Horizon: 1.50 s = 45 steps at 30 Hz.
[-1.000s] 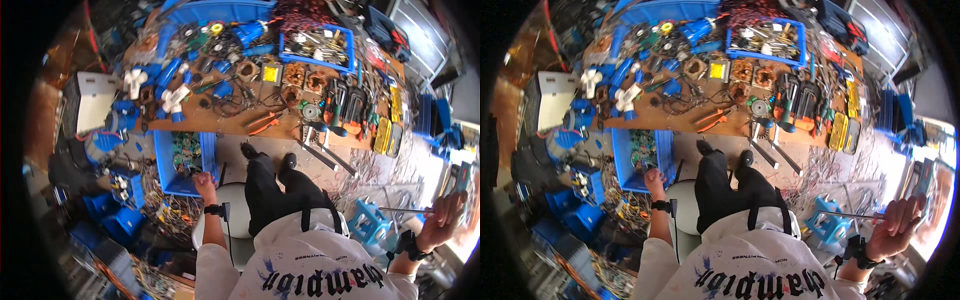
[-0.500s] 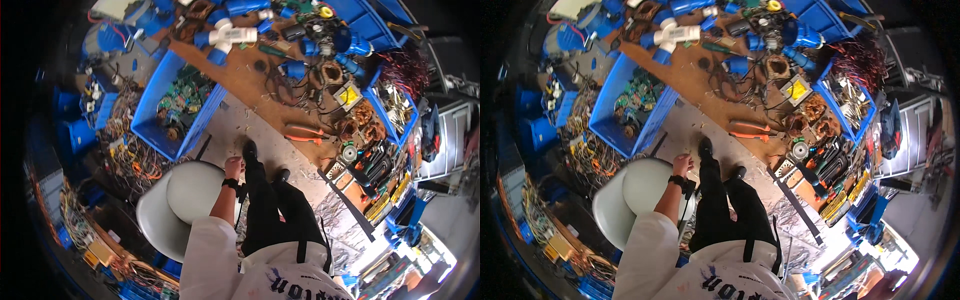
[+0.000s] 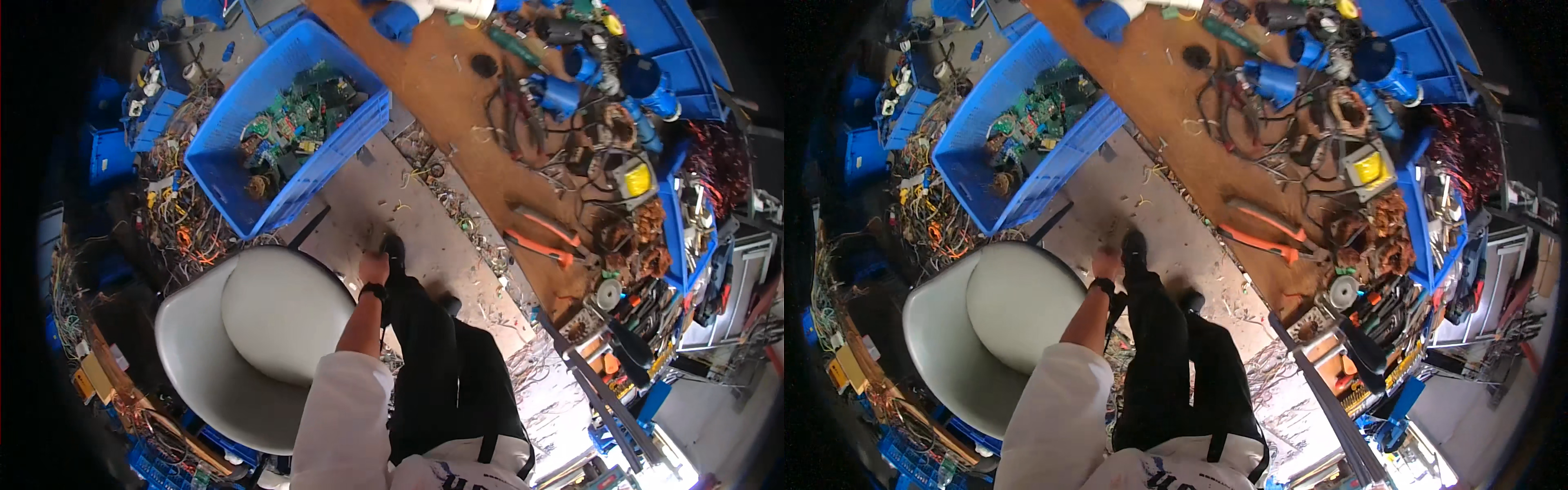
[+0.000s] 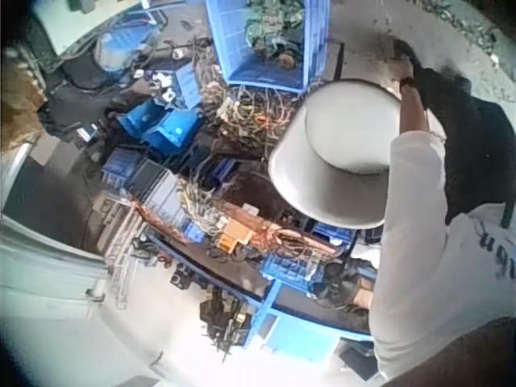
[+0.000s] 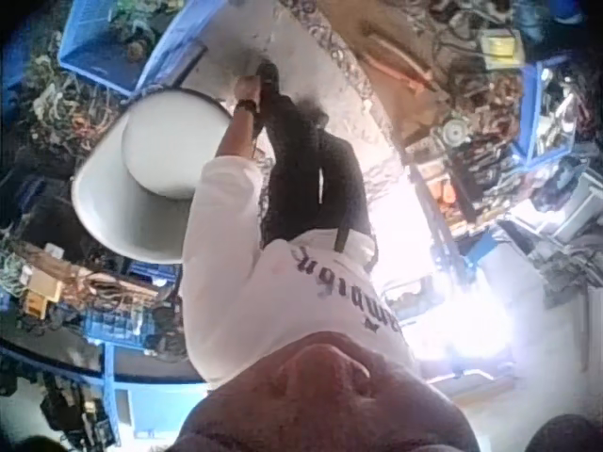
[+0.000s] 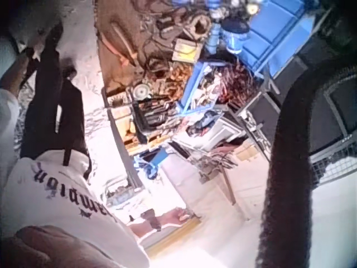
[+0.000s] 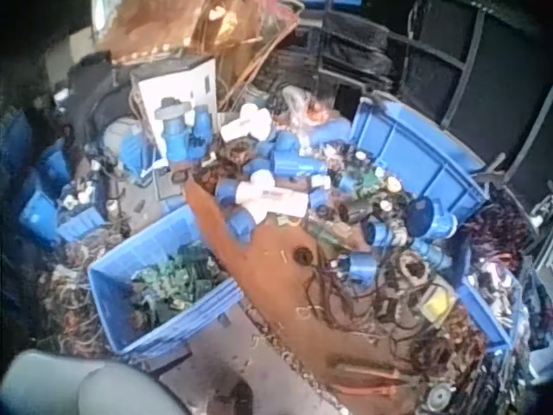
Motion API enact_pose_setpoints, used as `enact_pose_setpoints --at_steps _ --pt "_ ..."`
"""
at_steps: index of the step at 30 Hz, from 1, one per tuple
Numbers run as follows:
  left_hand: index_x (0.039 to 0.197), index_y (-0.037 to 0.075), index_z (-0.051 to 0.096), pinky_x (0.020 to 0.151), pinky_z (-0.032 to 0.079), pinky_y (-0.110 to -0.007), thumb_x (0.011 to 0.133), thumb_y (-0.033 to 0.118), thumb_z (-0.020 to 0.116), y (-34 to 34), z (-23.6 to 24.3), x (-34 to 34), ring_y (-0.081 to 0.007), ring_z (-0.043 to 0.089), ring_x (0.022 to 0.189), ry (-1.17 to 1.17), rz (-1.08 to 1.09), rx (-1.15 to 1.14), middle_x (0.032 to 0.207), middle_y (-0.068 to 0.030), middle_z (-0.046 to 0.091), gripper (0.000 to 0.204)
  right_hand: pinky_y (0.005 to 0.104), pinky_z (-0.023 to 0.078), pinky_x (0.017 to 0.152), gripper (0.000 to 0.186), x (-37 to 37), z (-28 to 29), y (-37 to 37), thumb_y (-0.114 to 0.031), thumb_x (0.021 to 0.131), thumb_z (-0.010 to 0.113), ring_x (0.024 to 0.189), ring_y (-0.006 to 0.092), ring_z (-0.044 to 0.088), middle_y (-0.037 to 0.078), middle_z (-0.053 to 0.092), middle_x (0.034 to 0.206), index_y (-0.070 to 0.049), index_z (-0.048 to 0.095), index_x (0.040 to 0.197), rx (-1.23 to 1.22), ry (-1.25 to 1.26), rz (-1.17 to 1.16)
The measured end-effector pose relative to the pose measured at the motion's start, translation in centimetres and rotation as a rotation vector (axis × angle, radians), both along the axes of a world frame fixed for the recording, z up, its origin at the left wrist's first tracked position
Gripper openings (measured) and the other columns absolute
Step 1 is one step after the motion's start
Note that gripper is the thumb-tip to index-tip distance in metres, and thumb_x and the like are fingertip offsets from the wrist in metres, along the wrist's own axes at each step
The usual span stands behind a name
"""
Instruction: The person uses a screwdriver to adjust internal components of blue plastic plumbing fittings. They repeatedly insert the tool into the fitting, rotate it, and inspect the result. The person handles multiple similar blue fittings and a small metal screw during the process.
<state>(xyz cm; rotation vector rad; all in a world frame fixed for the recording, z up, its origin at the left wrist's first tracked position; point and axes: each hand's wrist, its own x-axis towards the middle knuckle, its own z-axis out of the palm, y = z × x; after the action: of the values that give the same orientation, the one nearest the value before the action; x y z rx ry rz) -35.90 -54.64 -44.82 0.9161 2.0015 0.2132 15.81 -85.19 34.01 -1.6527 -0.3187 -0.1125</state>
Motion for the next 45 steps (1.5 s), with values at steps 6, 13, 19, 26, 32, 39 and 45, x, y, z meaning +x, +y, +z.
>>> enact_pose_setpoints --at_steps 6,13,19,26,32,39,45 --pt "0.096 0.006 0.069 0.083 0.051 -0.049 0.082 0.031 0.063 7.5 -0.9 1.5 -0.0408 0.064 0.097 0.129 -0.001 -0.054 0.097 -0.0211 0.069 0.029 0.0302 0.042 0.058 0.016 -0.3 -10.5 2.0 -0.025 0.095 0.050 0.060 0.0134 0.042 0.001 0.042 0.062 -0.014 0.057 0.104 -0.039 0.064 -0.120" --pt "0.098 0.007 0.067 0.083 0.050 -0.050 0.085 0.021 0.058 9.5 -12.0 1.1 -0.0416 0.063 0.096 0.167 -0.127 0.045 0.098 -0.0230 0.067 0.022 0.0303 0.043 0.057 0.013 0.3 -20.8 3.9 -0.025 0.095 0.050 0.060 0.0132 0.041 0.000 0.040 0.062 -0.014 0.055 0.101 -0.053 0.147 -0.148" --pt "0.101 0.005 0.062 0.083 0.050 -0.048 0.085 0.015 0.058 11.6 -16.3 2.1 -0.0388 0.063 0.097 0.193 -0.164 0.091 0.100 -0.0207 0.066 0.019 0.0303 0.043 0.057 0.012 0.9 -27.8 4.3 -0.025 0.095 0.049 0.060 0.0130 0.040 0.000 0.039 0.062 -0.014 0.053 0.098 -0.047 0.188 -0.162" --pt "0.099 0.005 0.062 0.080 0.050 -0.048 0.082 0.011 0.062 12.0 -24.5 0.7 -0.0389 0.062 0.093 0.273 -0.402 0.255 0.097 -0.0205 0.064 0.018 0.0303 0.044 0.057 0.011 1.2 -33.7 4.7 -0.025 0.096 0.049 0.059 0.0128 0.039 0.000 0.037 0.062 -0.014 0.051 0.094 -0.039 0.240 -0.182" --pt "0.105 0.007 0.062 0.080 0.052 -0.047 0.086 0.016 0.057 12.9 -28.3 1.3 -0.0351 0.062 0.097 0.324 -0.620 0.168 0.108 -0.0175 0.061 0.021 0.0304 0.044 0.057 0.012 1.2 -36.7 3.8 -0.025 0.096 0.049 0.059 0.0127 0.038 0.000 0.035 0.061 -0.014 0.049 0.091 -0.025 0.254 -0.199" --pt "0.105 0.009 0.064 0.079 0.054 -0.045 0.089 0.018 0.054 12.2 -32.3 1.1 -0.0327 0.062 0.100 0.443 -0.729 0.285 0.109 -0.0148 0.061 0.021 0.0304 0.045 0.057 0.015 1.1 -39.4 3.4 -0.025 0.096 0.049 0.058 0.0125 0.037 -0.001 0.034 0.061 -0.014 0.047 0.087 -0.006 0.279 -0.209" --pt "0.108 0.006 0.062 0.080 0.055 -0.046 0.091 0.015 0.051 12.9 -30.0 1.0 -0.0354 0.064 0.099 0.472 -1.033 -0.053 0.112 -0.0175 0.061 0.023 0.0305 0.046 0.057 0.017 0.5 -39.9 2.9 -0.025 0.096 0.048 0.058 0.0123 0.036 -0.001 0.032 0.061 -0.014 0.045 0.084 0.020 0.279 -0.232"
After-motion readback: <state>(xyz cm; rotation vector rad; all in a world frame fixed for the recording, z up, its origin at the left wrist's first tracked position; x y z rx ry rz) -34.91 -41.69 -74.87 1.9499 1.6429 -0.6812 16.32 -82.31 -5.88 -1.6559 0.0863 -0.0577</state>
